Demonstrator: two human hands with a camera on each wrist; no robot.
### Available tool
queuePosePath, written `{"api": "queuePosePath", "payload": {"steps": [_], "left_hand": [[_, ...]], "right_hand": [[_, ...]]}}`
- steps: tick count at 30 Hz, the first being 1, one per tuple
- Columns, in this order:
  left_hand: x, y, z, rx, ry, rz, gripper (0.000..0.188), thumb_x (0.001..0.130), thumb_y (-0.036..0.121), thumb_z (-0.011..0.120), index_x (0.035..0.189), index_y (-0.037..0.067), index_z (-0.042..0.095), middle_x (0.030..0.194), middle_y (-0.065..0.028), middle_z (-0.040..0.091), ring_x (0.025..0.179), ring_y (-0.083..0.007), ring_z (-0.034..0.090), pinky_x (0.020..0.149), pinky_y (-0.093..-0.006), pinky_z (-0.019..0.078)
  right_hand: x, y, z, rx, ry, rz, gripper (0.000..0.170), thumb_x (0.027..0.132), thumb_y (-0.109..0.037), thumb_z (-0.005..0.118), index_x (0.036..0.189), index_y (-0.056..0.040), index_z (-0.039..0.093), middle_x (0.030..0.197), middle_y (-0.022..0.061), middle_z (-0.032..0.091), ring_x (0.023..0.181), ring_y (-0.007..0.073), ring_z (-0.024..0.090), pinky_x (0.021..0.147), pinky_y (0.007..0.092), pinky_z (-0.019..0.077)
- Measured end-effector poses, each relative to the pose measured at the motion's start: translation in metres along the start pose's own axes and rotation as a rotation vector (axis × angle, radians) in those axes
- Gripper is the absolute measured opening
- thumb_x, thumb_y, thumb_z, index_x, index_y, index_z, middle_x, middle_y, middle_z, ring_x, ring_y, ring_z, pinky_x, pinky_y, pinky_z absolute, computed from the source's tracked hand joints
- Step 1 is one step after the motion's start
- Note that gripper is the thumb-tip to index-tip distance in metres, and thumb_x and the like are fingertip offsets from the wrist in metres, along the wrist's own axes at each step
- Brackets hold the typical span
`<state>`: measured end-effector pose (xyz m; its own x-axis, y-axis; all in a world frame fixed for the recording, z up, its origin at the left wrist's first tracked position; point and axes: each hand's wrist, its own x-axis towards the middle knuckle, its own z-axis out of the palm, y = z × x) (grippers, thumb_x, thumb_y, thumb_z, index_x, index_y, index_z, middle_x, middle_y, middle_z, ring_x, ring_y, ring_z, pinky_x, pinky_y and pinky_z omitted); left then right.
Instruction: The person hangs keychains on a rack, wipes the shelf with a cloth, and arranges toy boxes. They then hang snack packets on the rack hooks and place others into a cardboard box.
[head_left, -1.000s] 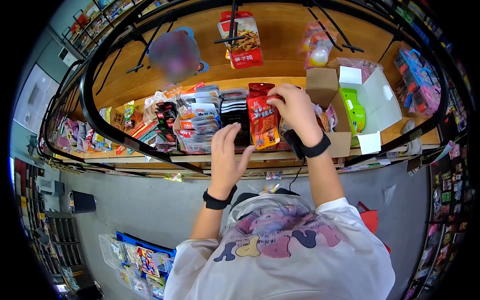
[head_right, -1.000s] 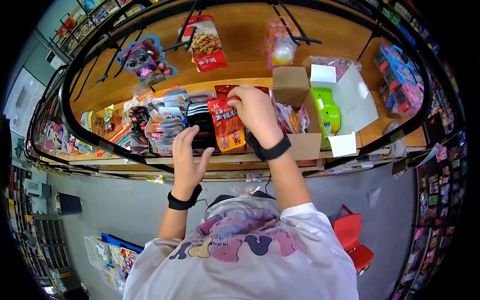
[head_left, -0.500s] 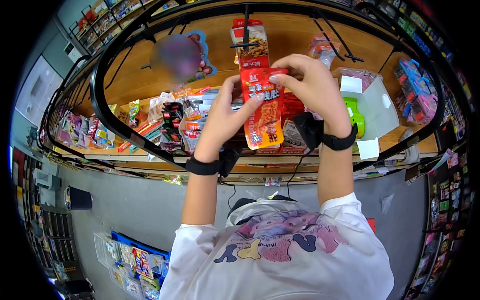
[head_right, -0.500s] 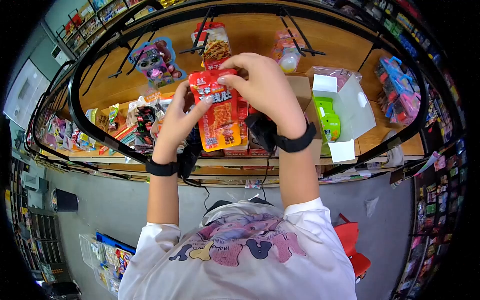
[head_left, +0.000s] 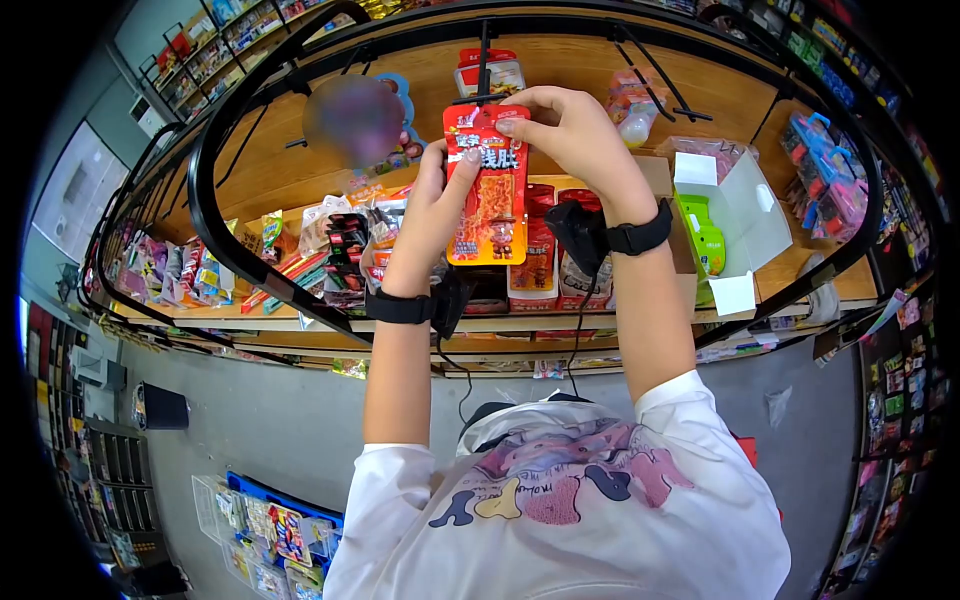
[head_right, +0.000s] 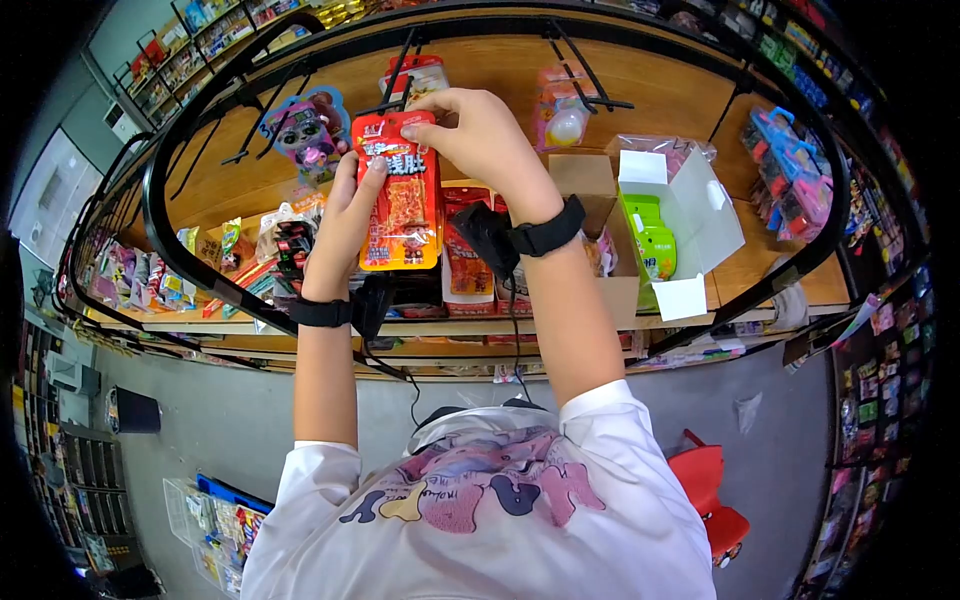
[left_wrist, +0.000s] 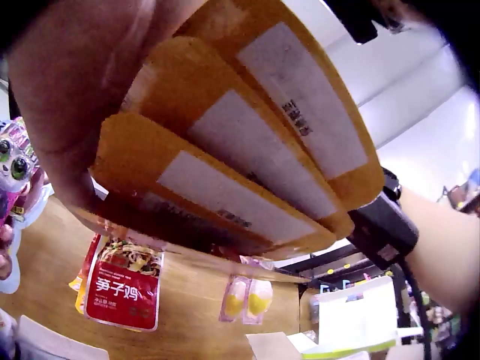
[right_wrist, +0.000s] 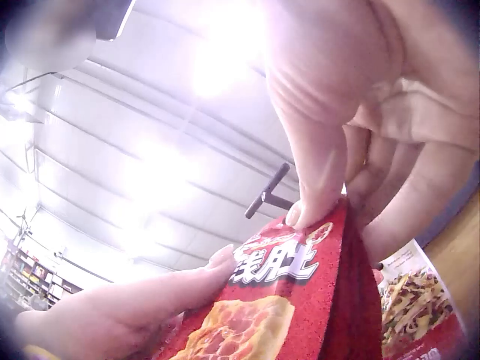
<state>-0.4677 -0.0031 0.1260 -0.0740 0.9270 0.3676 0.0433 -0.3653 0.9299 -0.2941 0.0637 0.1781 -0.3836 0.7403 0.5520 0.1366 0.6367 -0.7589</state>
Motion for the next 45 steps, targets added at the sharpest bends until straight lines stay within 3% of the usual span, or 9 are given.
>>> {"api": "queuePosePath", "payload": {"steps": [21, 24, 27, 30, 33, 36, 39, 45], "left_hand": [[0.015, -0.012, 0.005, -0.187, -0.011, -0.034, 0.044, 0.099, 0.031, 0.049, 0.129, 0.0, 0.038, 0.121, -0.0097, 0.053, 0.109, -0.013, 0.051, 0.094, -0.028, 0.0416], [0.017, -0.017, 0.004, -0.212, -0.025, -0.008, 0.045, 0.099, 0.03, 0.049, 0.13, 0.0, 0.037, 0.122, -0.0097, 0.052, 0.111, -0.0137, 0.05, 0.095, -0.0284, 0.0405], [0.017, -0.02, 0.005, -0.253, -0.03, -0.004, 0.045, 0.099, 0.029, 0.048, 0.132, 0.001, 0.036, 0.123, -0.0096, 0.052, 0.113, -0.0141, 0.05, 0.096, -0.0288, 0.0399], [0.018, -0.021, 0.007, -0.261, -0.022, -0.001, 0.044, 0.1, 0.027, 0.047, 0.133, 0.001, 0.035, 0.125, -0.0096, 0.051, 0.113, -0.0144, 0.05, 0.097, -0.029, 0.04], [0.018, -0.019, 0.009, -0.282, -0.014, -0.007, 0.043, 0.1, 0.025, 0.045, 0.135, 0.002, 0.034, 0.126, -0.0097, 0.05, 0.114, -0.0146, 0.05, 0.097, -0.0294, 0.0403], [0.018, -0.021, 0.011, -0.303, 0.001, -0.003, 0.043, 0.101, 0.022, 0.044, 0.137, 0.002, 0.032, 0.127, -0.0095, 0.05, 0.114, -0.0144, 0.05, 0.097, -0.0295, 0.0409], [0.016, -0.018, 0.013, -0.324, 0.003, 0.004, 0.043, 0.101, 0.02, 0.043, 0.138, 0.002, 0.032, 0.127, -0.009, 0.05, 0.114, -0.0141, 0.05, 0.096, -0.0296, 0.0419], [0.015, -0.014, 0.016, -0.385, -0.017, 0.024, 0.045, 0.101, 0.017, 0.043, 0.141, 0.002, 0.03, 0.13, -0.0087, 0.049, 0.115, -0.0142, 0.051, 0.097, -0.03, 0.0426]], "right_hand": [[0.008, 0.016, 0.01, 0.016, 0.09, 0.065, 0.029, 0.077, -0.017, 0.074, 0.099, 0.0006, 0.069, 0.082, 0.0121, 0.068, 0.075, 0.0166, 0.063, 0.07, 0.0303, 0.05], [0.009, 0.02, 0.009, -0.026, 0.024, 0.077, 0.035, 0.081, -0.018, 0.073, 0.108, 0.0025, 0.064, 0.089, 0.007, 0.067, 0.081, 0.0105, 0.061, 0.073, 0.026, 0.0499], [0.007, 0.024, 0.012, 0.042, 0.09, 0.048, 0.03, 0.077, -0.018, 0.074, 0.101, -0.0008, 0.068, 0.087, 0.013, 0.068, 0.079, 0.0185, 0.064, 0.073, 0.031, 0.05], [0.004, 0.026, 0.015, 0.044, 0.134, -0.014, 0.03, 0.077, -0.018, 0.074, 0.102, -0.0017, 0.068, 0.093, 0.0131, 0.066, 0.083, 0.0199, 0.064, 0.075, 0.0314, 0.0497], [0.002, 0.027, 0.017, -0.011, 0.147, -0.029, 0.035, 0.082, -0.016, 0.073, 0.109, 0.0019, 0.063, 0.096, 0.0083, 0.068, 0.089, 0.0135, 0.063, 0.079, 0.0269, 0.0503], [-0.002, 0.029, 0.022, 0.045, 0.197, -0.051, 0.035, 0.082, -0.016, 0.072, 0.111, 0.0014, 0.063, 0.102, 0.0092, 0.066, 0.092, 0.0149, 0.063, 0.081, 0.0275, 0.0503], [-0.005, 0.024, 0.027, 0.137, 0.267, -0.076, 0.029, 0.078, -0.013, 0.073, 0.105, -0.0037, 0.068, 0.099, 0.0128, 0.064, 0.09, 0.0222, 0.065, 0.082, 0.0321, 0.0505], [-0.01, 0.024, 0.031, 0.26, 0.291, -0.052, 0.032, 0.079, -0.01, 0.071, 0.11, -0.0028, 0.066, 0.107, 0.0127, 0.061, 0.094, 0.022, 0.065, 0.083, 0.031, 0.0506]]}}
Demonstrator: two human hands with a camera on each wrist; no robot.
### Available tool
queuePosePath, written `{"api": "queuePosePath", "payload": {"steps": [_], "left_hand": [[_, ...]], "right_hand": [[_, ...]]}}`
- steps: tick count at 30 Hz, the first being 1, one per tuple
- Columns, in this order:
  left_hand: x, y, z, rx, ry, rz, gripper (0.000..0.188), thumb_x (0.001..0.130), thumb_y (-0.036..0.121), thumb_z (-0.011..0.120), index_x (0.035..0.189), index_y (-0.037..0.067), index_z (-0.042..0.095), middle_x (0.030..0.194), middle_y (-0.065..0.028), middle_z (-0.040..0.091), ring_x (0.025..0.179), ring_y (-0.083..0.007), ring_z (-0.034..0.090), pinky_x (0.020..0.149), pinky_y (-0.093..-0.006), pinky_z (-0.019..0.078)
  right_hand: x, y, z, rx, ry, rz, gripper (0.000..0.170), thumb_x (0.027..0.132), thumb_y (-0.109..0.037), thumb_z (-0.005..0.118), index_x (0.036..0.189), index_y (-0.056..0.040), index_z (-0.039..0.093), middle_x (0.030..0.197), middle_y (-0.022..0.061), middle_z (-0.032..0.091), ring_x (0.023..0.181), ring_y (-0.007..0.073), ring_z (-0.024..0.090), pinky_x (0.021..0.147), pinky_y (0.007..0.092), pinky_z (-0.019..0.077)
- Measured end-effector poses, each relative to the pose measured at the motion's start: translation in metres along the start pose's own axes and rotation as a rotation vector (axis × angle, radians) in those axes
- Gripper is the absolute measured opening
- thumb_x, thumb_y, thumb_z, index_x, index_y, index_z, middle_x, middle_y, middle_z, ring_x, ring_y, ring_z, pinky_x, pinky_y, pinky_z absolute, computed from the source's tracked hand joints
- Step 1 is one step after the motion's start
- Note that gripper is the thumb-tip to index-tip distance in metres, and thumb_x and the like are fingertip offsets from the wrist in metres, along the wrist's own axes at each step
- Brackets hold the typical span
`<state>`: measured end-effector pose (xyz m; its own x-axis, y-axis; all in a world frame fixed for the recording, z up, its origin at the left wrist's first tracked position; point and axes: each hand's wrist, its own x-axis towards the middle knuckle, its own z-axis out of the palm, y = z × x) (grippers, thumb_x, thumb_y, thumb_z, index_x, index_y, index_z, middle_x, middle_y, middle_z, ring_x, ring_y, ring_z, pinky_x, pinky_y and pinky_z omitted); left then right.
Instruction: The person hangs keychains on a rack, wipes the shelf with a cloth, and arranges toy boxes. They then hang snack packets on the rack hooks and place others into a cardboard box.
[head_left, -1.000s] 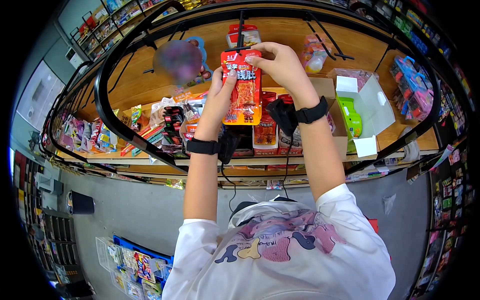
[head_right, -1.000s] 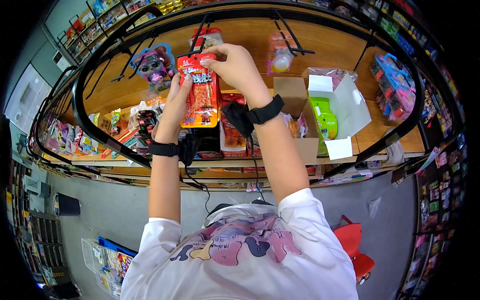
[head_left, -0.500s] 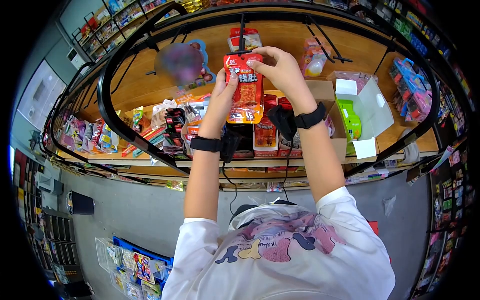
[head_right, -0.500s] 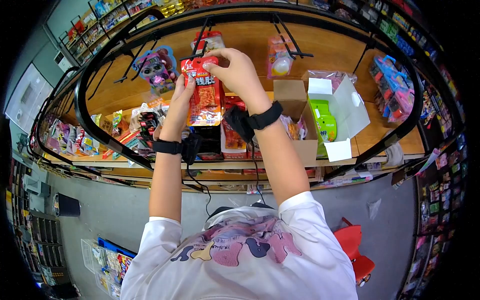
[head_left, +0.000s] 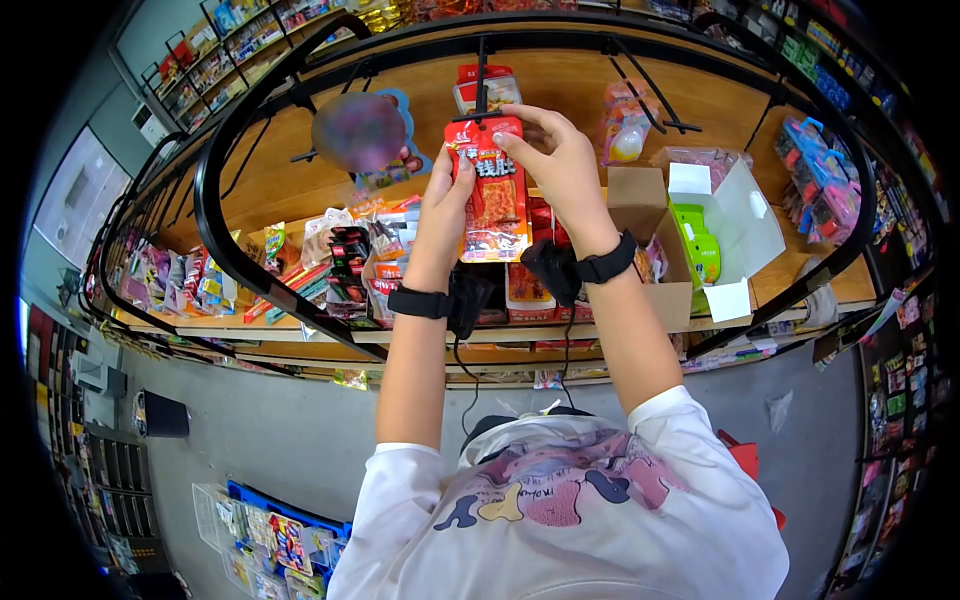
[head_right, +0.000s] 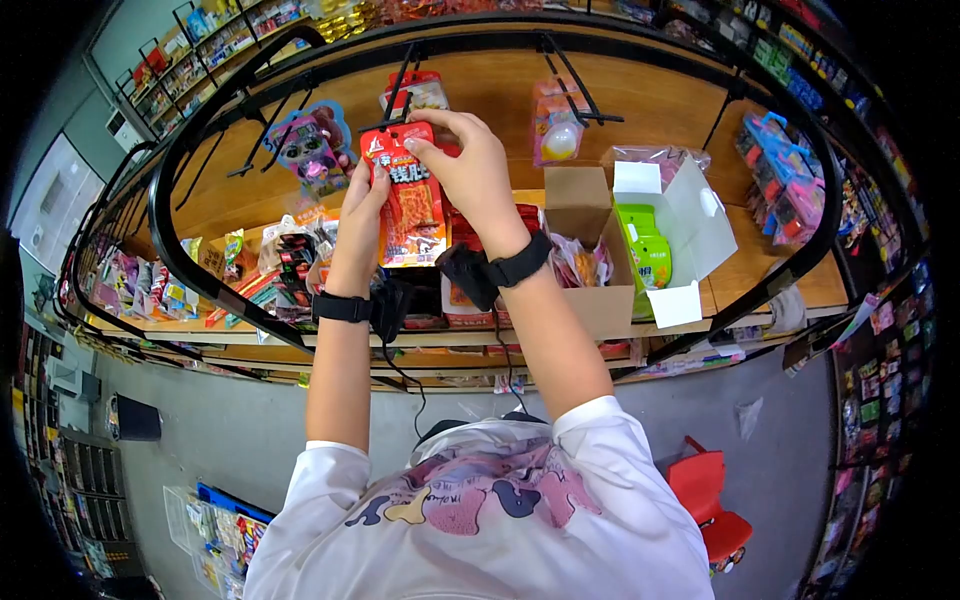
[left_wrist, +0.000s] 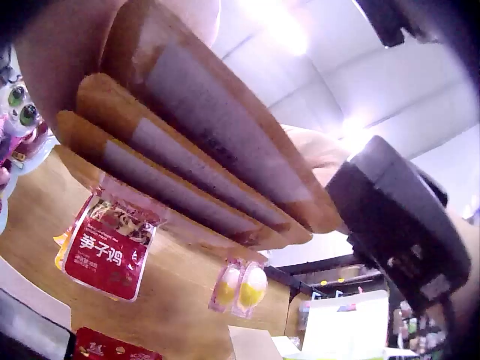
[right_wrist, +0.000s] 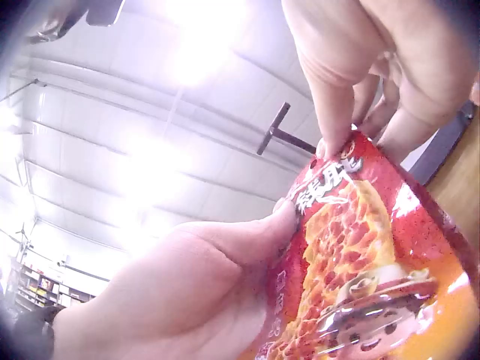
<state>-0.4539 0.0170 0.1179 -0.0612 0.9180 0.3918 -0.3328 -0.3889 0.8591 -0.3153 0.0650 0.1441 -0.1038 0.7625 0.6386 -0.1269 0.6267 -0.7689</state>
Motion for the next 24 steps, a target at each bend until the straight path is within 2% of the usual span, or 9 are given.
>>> {"api": "queuePosePath", "payload": {"steps": [6, 9, 18, 21, 24], "left_hand": [[-0.002, 0.005, 0.004, 0.001, 0.007, -0.001, 0.049, 0.1, 0.015, 0.043, 0.145, 0.002, 0.026, 0.135, -0.0097, 0.045, 0.119, -0.0149, 0.048, 0.099, -0.0307, 0.0416], [-0.001, 0.005, 0.004, -0.022, -0.008, 0.012, 0.05, 0.099, 0.013, 0.044, 0.145, 0.002, 0.026, 0.136, -0.01, 0.044, 0.12, -0.0151, 0.048, 0.1, -0.0308, 0.0415], [-0.007, 0.023, 0.011, -0.1, 0.009, -0.073, 0.048, 0.098, 0.007, 0.043, 0.143, 0.002, 0.029, 0.133, -0.0111, 0.048, 0.118, -0.0162, 0.051, 0.098, -0.0311, 0.0437], [-0.008, 0.029, 0.015, -0.088, 0.039, -0.096, 0.043, 0.099, 0.012, 0.044, 0.139, 0.0, 0.035, 0.127, -0.01, 0.053, 0.114, -0.0164, 0.054, 0.096, -0.0316, 0.0448], [-0.006, 0.03, 0.011, -0.09, 0.015, -0.112, 0.048, 0.097, 0.006, 0.042, 0.143, 0.001, 0.03, 0.132, -0.011, 0.05, 0.117, -0.0156, 0.052, 0.097, -0.0315, 0.0443]], "right_hand": [[-0.005, 0.006, 0.006, 0.124, 0.046, 0.018, 0.036, 0.08, -0.006, 0.069, 0.116, -0.003, 0.063, 0.11, 0.0126, 0.06, 0.097, 0.0206, 0.064, 0.084, 0.0298, 0.0496], [-0.006, 0.001, 0.005, 0.157, 0.009, 0.091, 0.041, 0.085, 0.0, 0.065, 0.125, 0.0034, 0.054, 0.116, 0.0125, 0.06, 0.104, 0.0146, 0.057, 0.089, 0.0269, 0.0488], [-0.011, -0.005, 0.013, 0.277, 0.064, 0.105, 0.038, 0.084, -0.001, 0.064, 0.122, 0.001, 0.058, 0.116, 0.0118, 0.056, 0.103, 0.0182, 0.06, 0.087, 0.0284, 0.0484], [-0.014, -0.006, 0.015, 0.335, 0.073, 0.142, 0.039, 0.085, 0.0, 0.063, 0.123, 0.0013, 0.057, 0.118, 0.012, 0.055, 0.105, 0.0185, 0.059, 0.088, 0.0284, 0.0482], [-0.013, -0.007, 0.015, 0.283, 0.052, 0.118, 0.042, 0.089, 0.0, 0.06, 0.13, 0.003, 0.049, 0.115, 0.0146, 0.061, 0.1, 0.0139, 0.059, 0.086, 0.0259, 0.0502]]}}
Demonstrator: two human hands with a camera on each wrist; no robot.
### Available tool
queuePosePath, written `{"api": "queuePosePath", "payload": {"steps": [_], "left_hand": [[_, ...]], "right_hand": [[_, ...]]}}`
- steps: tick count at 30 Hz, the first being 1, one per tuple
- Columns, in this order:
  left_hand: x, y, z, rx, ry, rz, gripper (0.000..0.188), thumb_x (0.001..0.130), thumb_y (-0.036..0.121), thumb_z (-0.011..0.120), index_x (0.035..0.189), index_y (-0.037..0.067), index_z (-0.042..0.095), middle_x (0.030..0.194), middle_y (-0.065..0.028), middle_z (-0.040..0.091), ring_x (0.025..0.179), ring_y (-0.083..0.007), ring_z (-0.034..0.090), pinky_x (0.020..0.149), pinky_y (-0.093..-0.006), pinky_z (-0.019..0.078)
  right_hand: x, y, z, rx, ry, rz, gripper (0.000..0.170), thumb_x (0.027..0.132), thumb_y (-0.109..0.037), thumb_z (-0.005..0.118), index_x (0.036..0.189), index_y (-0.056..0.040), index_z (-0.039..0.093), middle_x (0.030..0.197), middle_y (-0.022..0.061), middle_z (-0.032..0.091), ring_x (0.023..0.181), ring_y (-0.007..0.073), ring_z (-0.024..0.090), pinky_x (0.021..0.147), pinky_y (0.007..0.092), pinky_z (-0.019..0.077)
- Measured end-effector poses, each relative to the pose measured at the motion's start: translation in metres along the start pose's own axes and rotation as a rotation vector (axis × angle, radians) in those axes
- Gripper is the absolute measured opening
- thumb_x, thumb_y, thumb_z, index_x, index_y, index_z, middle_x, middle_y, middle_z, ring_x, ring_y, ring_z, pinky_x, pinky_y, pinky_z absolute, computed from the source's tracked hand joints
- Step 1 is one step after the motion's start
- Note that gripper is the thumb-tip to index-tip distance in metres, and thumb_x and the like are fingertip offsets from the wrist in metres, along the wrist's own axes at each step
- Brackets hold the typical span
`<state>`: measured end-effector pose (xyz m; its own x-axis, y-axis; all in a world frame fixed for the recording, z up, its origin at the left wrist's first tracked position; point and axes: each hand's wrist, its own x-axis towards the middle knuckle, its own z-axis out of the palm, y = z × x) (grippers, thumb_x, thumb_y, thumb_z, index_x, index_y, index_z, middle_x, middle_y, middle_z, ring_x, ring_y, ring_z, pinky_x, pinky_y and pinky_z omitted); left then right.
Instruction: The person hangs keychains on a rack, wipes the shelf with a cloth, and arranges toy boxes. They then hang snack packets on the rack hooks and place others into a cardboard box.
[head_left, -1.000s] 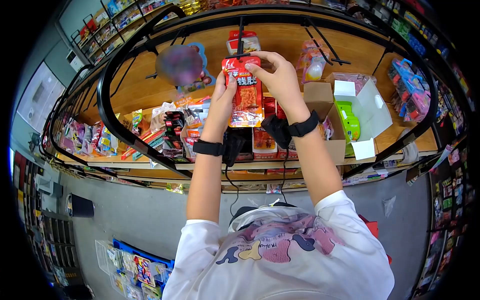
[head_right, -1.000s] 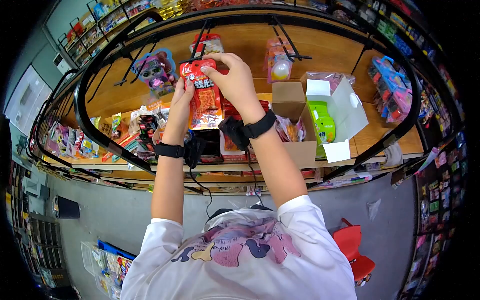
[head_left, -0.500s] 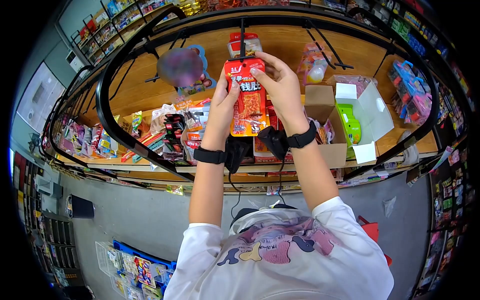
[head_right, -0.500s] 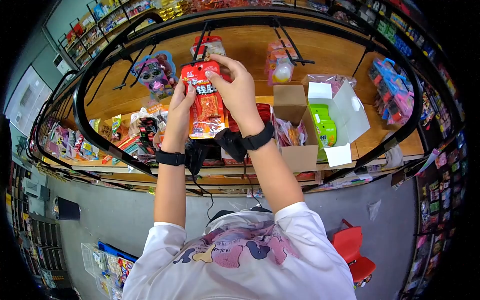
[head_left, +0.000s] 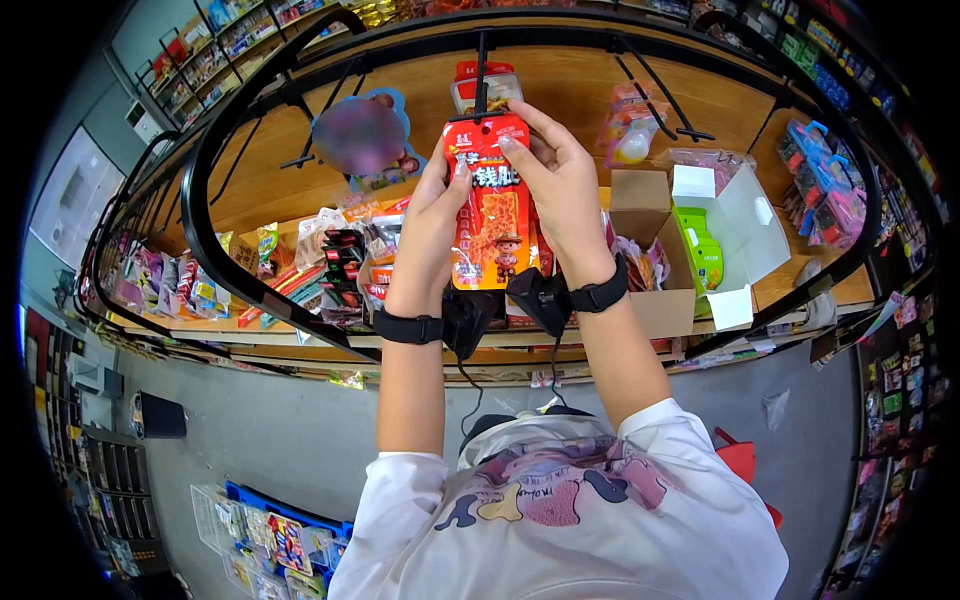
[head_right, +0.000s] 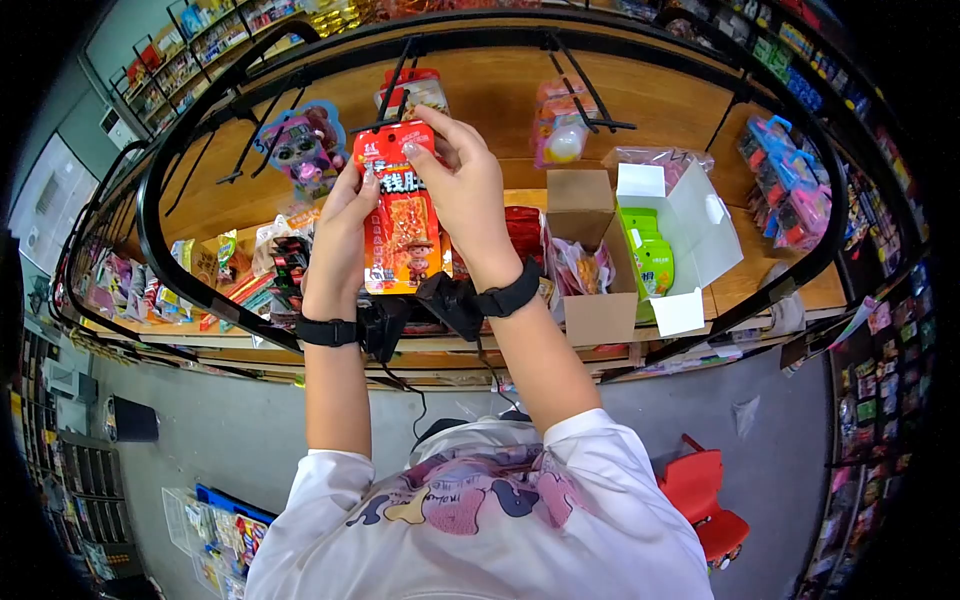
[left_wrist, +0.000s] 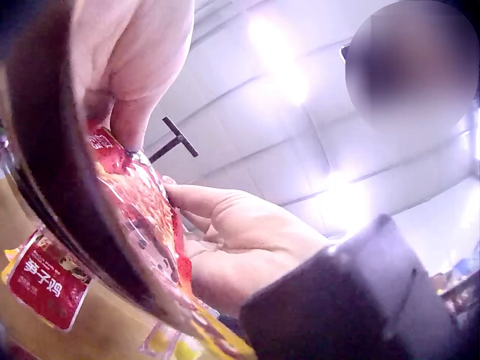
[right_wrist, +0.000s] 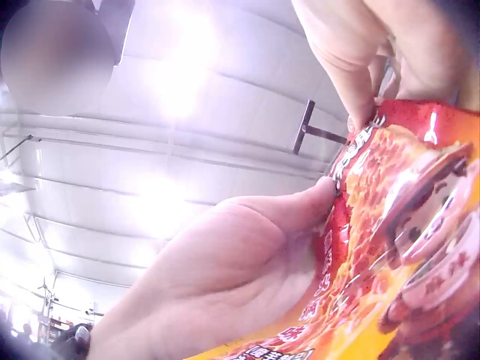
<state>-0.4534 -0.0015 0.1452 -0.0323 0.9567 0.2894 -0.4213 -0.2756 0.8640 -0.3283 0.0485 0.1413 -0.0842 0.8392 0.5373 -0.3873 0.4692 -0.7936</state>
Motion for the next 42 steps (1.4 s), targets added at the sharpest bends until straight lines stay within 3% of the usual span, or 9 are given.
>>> {"api": "queuePosePath", "payload": {"steps": [6, 12, 15, 21, 26, 33, 37, 40, 42], "left_hand": [[0.004, -0.002, -0.003, -0.006, 0.008, -0.011, 0.047, 0.097, 0.006, 0.042, 0.143, 0.0, 0.03, 0.131, -0.0107, 0.05, 0.115, -0.0154, 0.053, 0.097, -0.0312, 0.044], [0.004, -0.004, -0.006, -0.06, -0.03, -0.021, 0.045, 0.097, 0.006, 0.042, 0.141, 0.0, 0.033, 0.129, -0.0108, 0.051, 0.115, -0.0162, 0.053, 0.096, -0.032, 0.0451], [0.008, -0.007, -0.01, -0.043, -0.039, -0.01, 0.043, 0.097, 0.006, 0.042, 0.139, -0.001, 0.034, 0.129, -0.0112, 0.051, 0.114, -0.0165, 0.054, 0.095, -0.0321, 0.0459], [0.011, -0.012, -0.009, -0.068, -0.017, -0.033, 0.044, 0.098, 0.007, 0.041, 0.141, 0.001, 0.033, 0.129, -0.0108, 0.051, 0.113, -0.0159, 0.054, 0.096, -0.0317, 0.0457], [0.02, -0.018, -0.015, -0.055, -0.046, -0.012, 0.047, 0.098, 0.006, 0.041, 0.143, 0.003, 0.03, 0.13, -0.0107, 0.05, 0.114, -0.0159, 0.053, 0.096, -0.0311, 0.0447], [0.046, -0.03, -0.029, 0.231, -0.058, 0.115, 0.054, 0.096, 0.003, 0.044, 0.147, 0.004, 0.025, 0.136, -0.0106, 0.046, 0.121, -0.0153, 0.047, 0.1, -0.0301, 0.0392], [0.06, -0.038, -0.036, 0.469, 0.037, 0.101, 0.057, 0.094, 0.008, 0.051, 0.146, 0.007, 0.027, 0.127, -0.011, 0.05, 0.112, -0.0186, 0.05, 0.099, -0.0306, 0.0383], [0.072, -0.055, -0.045, 1.093, 0.324, 0.489, 0.06, 0.091, 0.013, 0.058, 0.144, 0.007, 0.031, 0.124, -0.0144, 0.05, 0.106, -0.0218, 0.053, 0.096, -0.0312, 0.0411], [0.071, -0.054, -0.046, 0.876, 0.242, 0.436, 0.06, 0.089, 0.016, 0.061, 0.142, 0.006, 0.034, 0.124, -0.0171, 0.048, 0.106, -0.0238, 0.053, 0.095, -0.0319, 0.0424]], "right_hand": [[0.004, 0.005, 0.002, 0.06, 0.002, 0.031, 0.041, 0.09, 0.001, 0.057, 0.131, 0.0027, 0.049, 0.116, 0.0144, 0.06, 0.101, 0.0142, 0.059, 0.087, 0.0263, 0.0501], [0.0, 0.0, 0.009, 0.318, 0.037, 0.12, 0.044, 0.089, 0.004, 0.055, 0.132, 0.0069, 0.045, 0.124, 0.015, 0.055, 0.107, 0.0157, 0.057, 0.092, 0.0268, 0.046], [0.003, 0.002, 0.009, 0.323, 0.047, 0.129, 0.044, 0.089, 0.004, 0.054, 0.132, 0.008, 0.043, 0.12, 0.015, 0.057, 0.106, 0.0147, 0.058, 0.09, 0.0267, 0.047], [0.007, 0.0, 0.005, 0.274, 0.011, 0.195, 0.034, 0.091, 0.001, 0.054, 0.124, 0.0064, 0.051, 0.112, 0.0118, 0.062, 0.099, 0.0126, 0.059, 0.086, 0.0256, 0.0481], [0.013, 0.015, 0.001, 0.206, -0.009, 0.13, 0.033, 0.092, -0.006, 0.057, 0.124, 0.0023, 0.054, 0.106, 0.0098, 0.062, 0.092, 0.011, 0.06, 0.082, 0.0256, 0.0505], [0.035, 0.028, -0.015, -0.025, -0.038, 0.057, 0.033, 0.088, -0.004, 0.062, 0.12, -0.0007, 0.061, 0.099, 0.0045, 0.065, 0.084, 0.0082, 0.055, 0.077, 0.0225, 0.0457], [0.049, 0.034, -0.017, -0.107, -0.06, 0.014, 0.035, 0.086, -0.006, 0.065, 0.12, 0.0002, 0.06, 0.096, 0.0054, 0.065, 0.082, 0.0082, 0.057, 0.076, 0.0232, 0.0461], [0.054, 0.049, -0.021, -0.164, 0.017, -0.048, 0.04, 0.085, -0.011, 0.067, 0.121, 0.001, 0.056, 0.104, 0.0098, 0.063, 0.09, 0.0127, 0.06, 0.082, 0.0253, 0.0477], [0.055, 0.064, -0.023, -0.213, 0.068, -0.119, 0.042, 0.084, -0.013, 0.068, 0.122, 0.0013, 0.055, 0.109, 0.0128, 0.061, 0.095, 0.0165, 0.06, 0.086, 0.0276, 0.0476]]}}
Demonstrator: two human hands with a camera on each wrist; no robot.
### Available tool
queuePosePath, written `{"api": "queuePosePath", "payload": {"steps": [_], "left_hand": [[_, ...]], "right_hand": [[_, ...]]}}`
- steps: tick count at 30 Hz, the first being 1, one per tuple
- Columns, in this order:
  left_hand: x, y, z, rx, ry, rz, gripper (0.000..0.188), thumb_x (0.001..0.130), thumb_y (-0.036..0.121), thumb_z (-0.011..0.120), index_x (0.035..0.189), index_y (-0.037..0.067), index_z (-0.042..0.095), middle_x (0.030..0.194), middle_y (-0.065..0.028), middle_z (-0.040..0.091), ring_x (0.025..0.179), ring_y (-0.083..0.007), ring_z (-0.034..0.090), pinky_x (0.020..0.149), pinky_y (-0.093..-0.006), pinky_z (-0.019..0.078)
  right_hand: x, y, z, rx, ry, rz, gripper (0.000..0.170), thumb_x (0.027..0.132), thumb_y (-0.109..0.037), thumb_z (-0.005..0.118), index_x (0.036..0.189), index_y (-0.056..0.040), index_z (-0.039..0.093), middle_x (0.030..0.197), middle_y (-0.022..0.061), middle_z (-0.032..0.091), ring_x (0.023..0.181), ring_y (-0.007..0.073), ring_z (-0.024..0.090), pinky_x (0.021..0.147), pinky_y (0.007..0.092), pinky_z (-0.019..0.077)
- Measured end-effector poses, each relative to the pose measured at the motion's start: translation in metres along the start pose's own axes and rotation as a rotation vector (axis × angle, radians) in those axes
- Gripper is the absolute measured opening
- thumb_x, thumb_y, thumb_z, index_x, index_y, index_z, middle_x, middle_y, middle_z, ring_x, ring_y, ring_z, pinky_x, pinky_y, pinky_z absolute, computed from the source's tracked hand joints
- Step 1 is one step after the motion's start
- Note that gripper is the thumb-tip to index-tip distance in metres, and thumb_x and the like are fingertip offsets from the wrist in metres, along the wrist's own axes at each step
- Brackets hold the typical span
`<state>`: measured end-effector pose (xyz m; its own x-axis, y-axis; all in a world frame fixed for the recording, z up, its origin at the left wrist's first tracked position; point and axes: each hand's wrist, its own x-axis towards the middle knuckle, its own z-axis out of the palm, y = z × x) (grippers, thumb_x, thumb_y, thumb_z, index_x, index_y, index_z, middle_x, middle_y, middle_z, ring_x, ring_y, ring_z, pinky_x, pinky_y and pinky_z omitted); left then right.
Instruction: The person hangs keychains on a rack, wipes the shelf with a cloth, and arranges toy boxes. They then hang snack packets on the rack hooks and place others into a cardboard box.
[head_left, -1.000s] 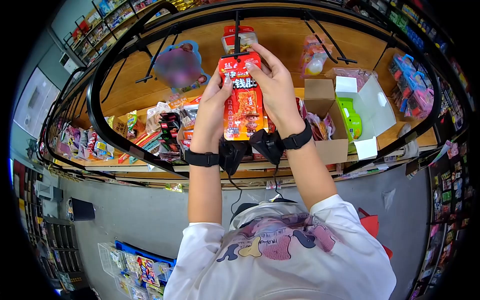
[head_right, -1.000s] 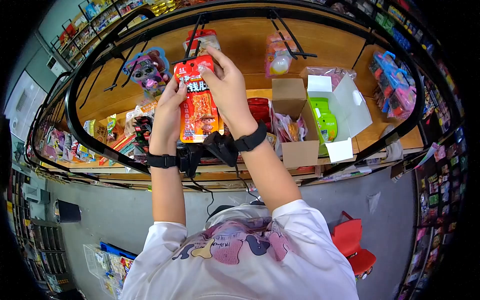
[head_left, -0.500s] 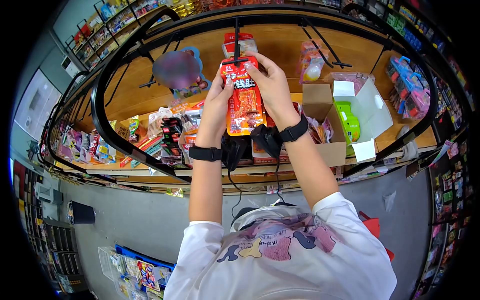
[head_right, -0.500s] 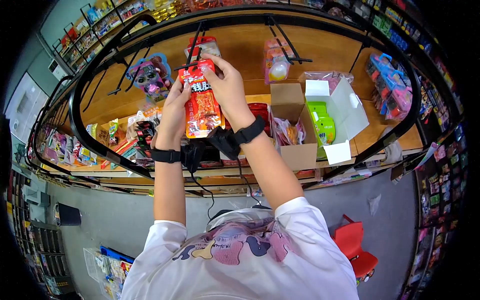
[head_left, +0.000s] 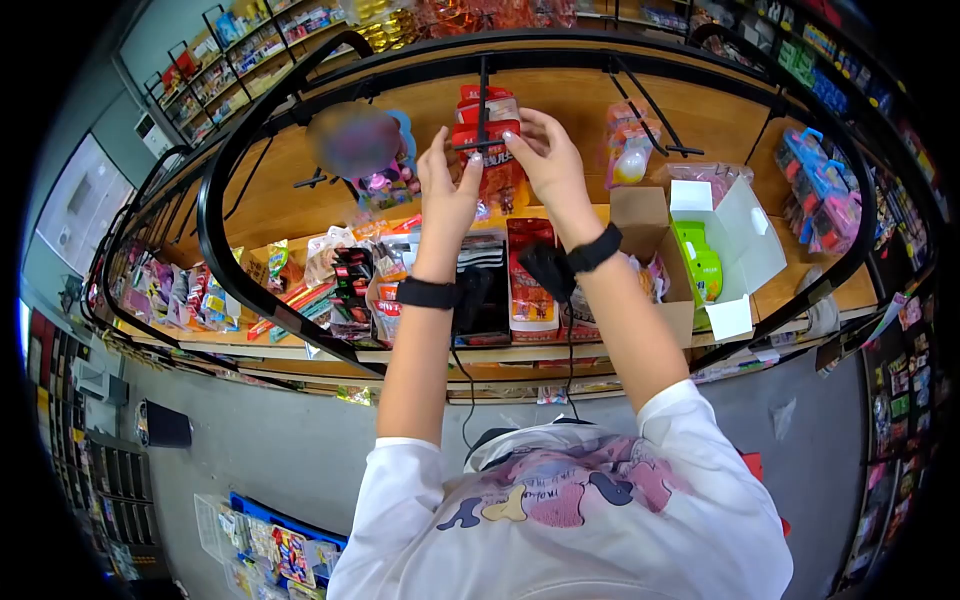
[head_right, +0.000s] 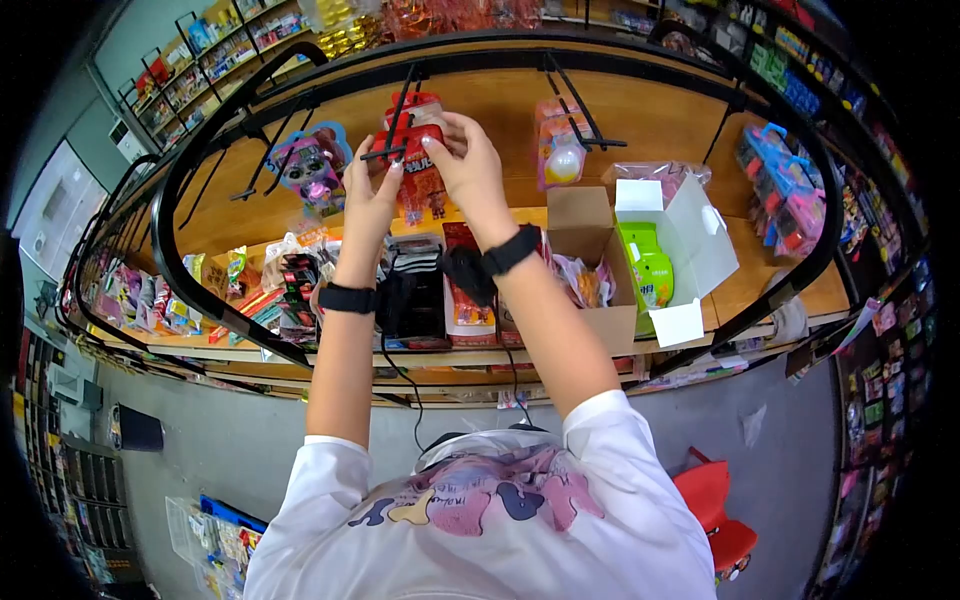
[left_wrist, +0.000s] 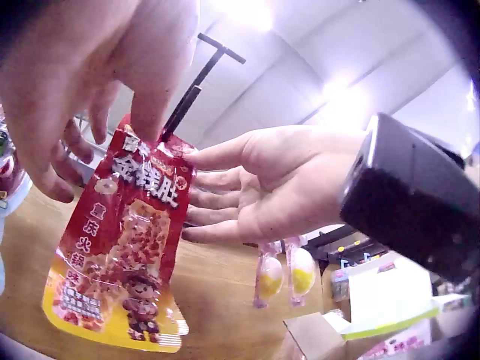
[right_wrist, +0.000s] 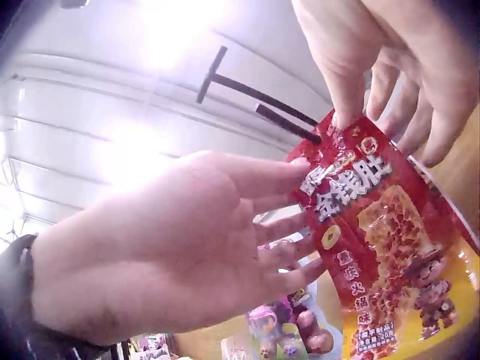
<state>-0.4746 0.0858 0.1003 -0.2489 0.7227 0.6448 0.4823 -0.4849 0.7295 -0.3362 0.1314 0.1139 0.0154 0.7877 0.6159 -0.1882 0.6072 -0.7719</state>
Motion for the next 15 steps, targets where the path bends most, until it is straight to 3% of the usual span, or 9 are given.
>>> {"api": "queuePosePath", "payload": {"steps": [2, 3, 5, 6, 7, 9, 12, 15], "left_hand": [[-0.002, 0.001, -0.002, -0.088, -0.039, 0.023, 0.056, 0.089, 0.014, 0.061, 0.139, 0.003, 0.038, 0.127, -0.0174, 0.049, 0.111, -0.0226, 0.053, 0.095, -0.0316, 0.0428], [-0.004, 0.005, -0.003, -0.178, -0.074, -0.032, 0.056, 0.089, 0.013, 0.06, 0.139, 0.002, 0.038, 0.128, -0.017, 0.049, 0.112, -0.0219, 0.053, 0.095, -0.0313, 0.0425], [-0.009, 0.019, -0.006, -0.358, -0.147, -0.142, 0.054, 0.089, 0.011, 0.059, 0.138, 0.0, 0.038, 0.13, -0.0161, 0.05, 0.115, -0.0206, 0.052, 0.095, -0.0306, 0.0421], [-0.012, 0.028, -0.008, -0.362, -0.171, -0.165, 0.055, 0.09, 0.007, 0.057, 0.139, -0.002, 0.035, 0.132, -0.0155, 0.05, 0.117, -0.0193, 0.052, 0.097, -0.0298, 0.0409], [-0.016, 0.03, -0.008, -0.386, -0.153, -0.141, 0.055, 0.09, 0.006, 0.056, 0.14, -0.002, 0.034, 0.132, -0.0156, 0.05, 0.117, -0.0195, 0.051, 0.097, -0.0299, 0.0406], [-0.023, 0.034, -0.008, -0.433, -0.119, -0.091, 0.056, 0.09, 0.005, 0.055, 0.141, -0.001, 0.031, 0.132, -0.0158, 0.049, 0.118, -0.0198, 0.051, 0.098, -0.03, 0.0399], [-0.027, 0.038, -0.008, -0.515, -0.165, -0.107, 0.063, 0.091, 0.003, 0.053, 0.145, 0.001, 0.022, 0.137, -0.0156, 0.043, 0.123, -0.02, 0.046, 0.103, -0.0318, 0.036], [-0.025, 0.038, -0.005, -0.543, -0.161, -0.08, 0.062, 0.091, 0.003, 0.052, 0.144, 0.002, 0.019, 0.136, -0.0159, 0.041, 0.122, -0.0206, 0.045, 0.103, -0.0324, 0.0354]], "right_hand": [[-0.009, 0.008, 0.0, -0.075, 0.046, -0.074, 0.044, 0.083, -0.014, 0.069, 0.122, 0.0017, 0.053, 0.114, 0.0159, 0.059, 0.101, 0.021, 0.059, 0.09, 0.0305, 0.047], [-0.014, 0.011, 0.0, -0.103, 0.009, -0.057, 0.048, 0.084, -0.016, 0.067, 0.126, 0.0016, 0.051, 0.121, 0.0207, 0.056, 0.111, 0.0284, 0.056, 0.096, 0.0352, 0.0436], [-0.03, -0.007, 0.005, -0.209, -0.039, -0.093, 0.051, 0.09, -0.007, 0.059, 0.136, 0.0049, 0.04, 0.128, 0.0142, 0.054, 0.114, 0.0168, 0.053, 0.097, 0.0283, 0.0414], [-0.037, -0.022, 0.005, -0.273, -0.085, -0.045, 0.057, 0.091, -0.009, 0.058, 0.141, 0.0045, 0.033, 0.134, 0.0155, 0.05, 0.119, 0.0175, 0.05, 0.101, 0.0292, 0.0376], [-0.039, -0.015, 0.005, -0.177, -0.102, -0.027, 0.065, 0.089, -0.018, 0.06, 0.143, 0.0007, 0.029, 0.14, 0.0267, 0.04, 0.131, 0.035, 0.04, 0.106, 0.0364, 0.0329], [-0.043, -0.015, 0.005, -0.131, -0.114, -0.044, 0.069, 0.09, -0.018, 0.058, 0.145, 0.0018, 0.023, 0.144, 0.0272, 0.034, 0.135, 0.0351, 0.034, 0.109, 0.0363, 0.0295], [-0.051, -0.024, 0.004, -0.299, -0.046, -0.126, 0.069, 0.09, -0.017, 0.057, 0.145, 0.0027, 0.021, 0.146, 0.0272, 0.031, 0.137, 0.0348, 0.031, 0.11, 0.0361, 0.0271], [-0.049, -0.02, 0.008, -0.158, -0.107, -0.075, 0.069, 0.09, -0.017, 0.057, 0.145, 0.004, 0.021, 0.146, 0.0272, 0.03, 0.138, 0.0338, 0.029, 0.11, 0.036, 0.0256]]}}
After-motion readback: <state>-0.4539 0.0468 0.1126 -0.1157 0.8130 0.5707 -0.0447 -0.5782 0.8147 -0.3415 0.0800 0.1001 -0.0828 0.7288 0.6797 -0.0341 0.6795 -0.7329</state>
